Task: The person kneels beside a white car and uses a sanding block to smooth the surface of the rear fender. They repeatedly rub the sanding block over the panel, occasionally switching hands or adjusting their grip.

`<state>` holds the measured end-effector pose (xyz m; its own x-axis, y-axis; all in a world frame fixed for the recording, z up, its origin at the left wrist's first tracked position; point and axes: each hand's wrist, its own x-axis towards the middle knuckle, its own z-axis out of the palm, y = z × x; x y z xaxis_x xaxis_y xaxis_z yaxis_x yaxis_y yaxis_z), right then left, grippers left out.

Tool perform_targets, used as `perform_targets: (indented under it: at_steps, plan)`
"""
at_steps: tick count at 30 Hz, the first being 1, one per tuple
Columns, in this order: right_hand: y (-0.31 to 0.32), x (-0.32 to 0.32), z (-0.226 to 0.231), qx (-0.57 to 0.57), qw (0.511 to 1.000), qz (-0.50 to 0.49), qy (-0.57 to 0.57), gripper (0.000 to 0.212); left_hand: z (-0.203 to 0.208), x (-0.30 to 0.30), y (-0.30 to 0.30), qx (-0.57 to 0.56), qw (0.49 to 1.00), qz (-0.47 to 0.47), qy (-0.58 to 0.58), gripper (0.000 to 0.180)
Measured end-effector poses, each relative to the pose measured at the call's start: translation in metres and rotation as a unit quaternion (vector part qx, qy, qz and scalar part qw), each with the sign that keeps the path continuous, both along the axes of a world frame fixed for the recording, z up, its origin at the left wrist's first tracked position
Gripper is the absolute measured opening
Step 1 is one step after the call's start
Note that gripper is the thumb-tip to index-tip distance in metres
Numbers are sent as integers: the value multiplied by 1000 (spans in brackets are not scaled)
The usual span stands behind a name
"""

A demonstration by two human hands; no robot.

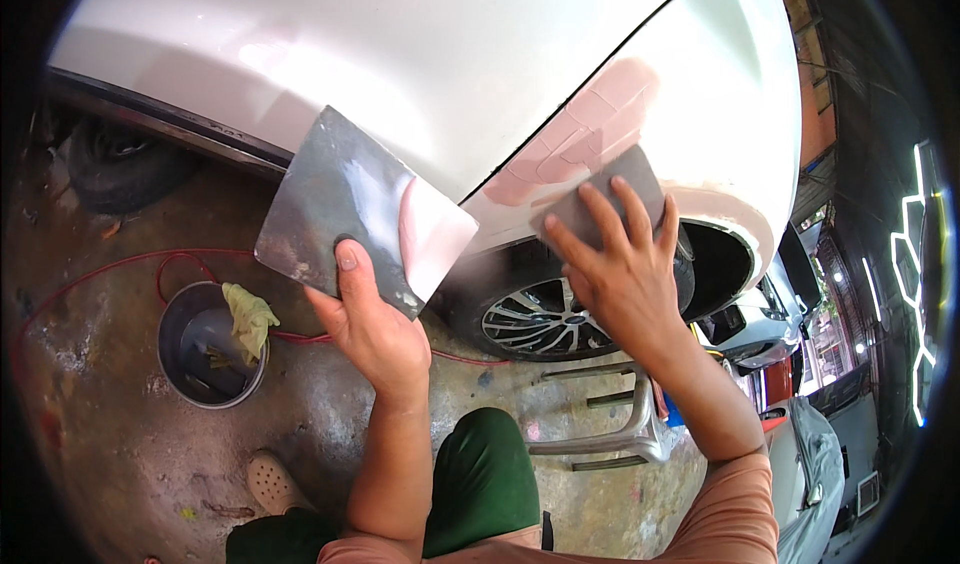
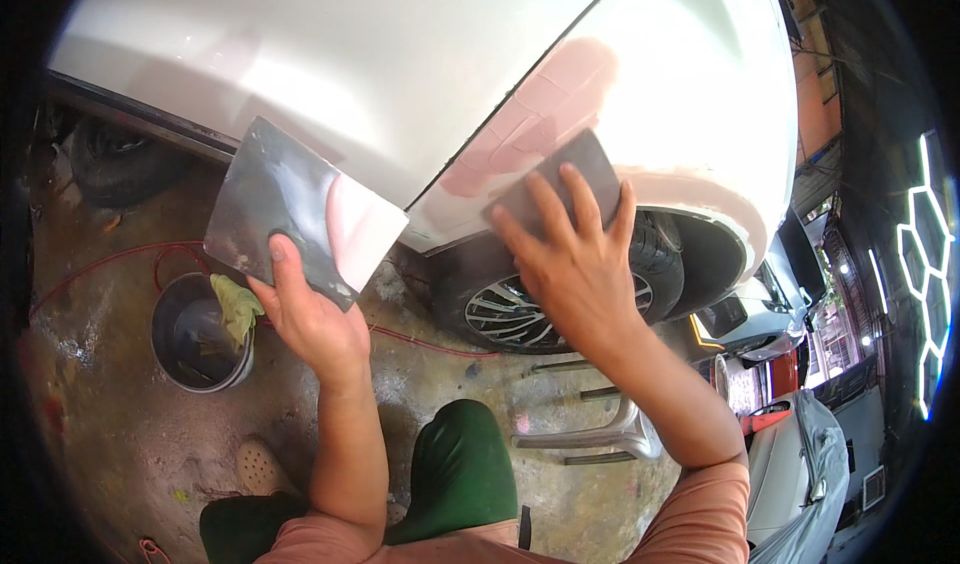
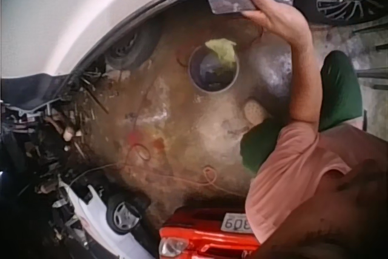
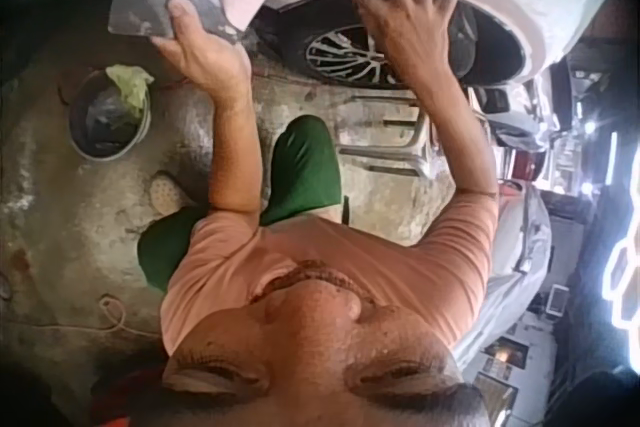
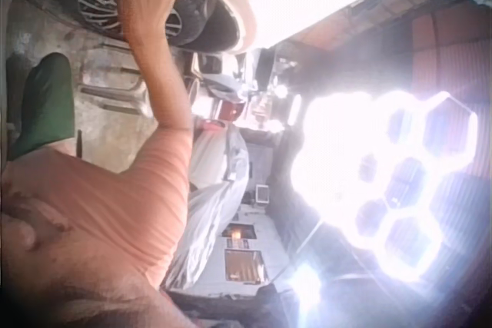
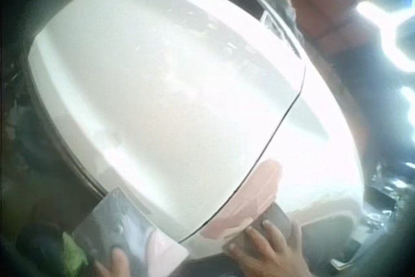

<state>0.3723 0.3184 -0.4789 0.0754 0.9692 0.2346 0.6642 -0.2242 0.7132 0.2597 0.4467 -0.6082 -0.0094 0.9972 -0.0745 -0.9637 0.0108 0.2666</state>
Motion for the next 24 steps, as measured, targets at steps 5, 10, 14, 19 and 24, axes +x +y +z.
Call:
perform_targets:
  at_steps: [5,10,14,19,24]
  plan:
    - [24,32,-14,16,996,40,-81,48,2,0,-4,-13,1000,-16,-5,47]
    - [5,42,-18,-14,995,-10,-94,55,-4,2,0,-20,999,-24,10,46]
    - [2,34,-5,22,998,-15,-54,61,-6,2,-1,-15,999,-42,3,45]
    - [-4,51,5,8,997,-12,-77,54,-9,6,-4,-3,998,-63,18,50]
    - [-11,38,17,1,998,-39,-42,60,-8,7,-4,13,997,-69,21,52]
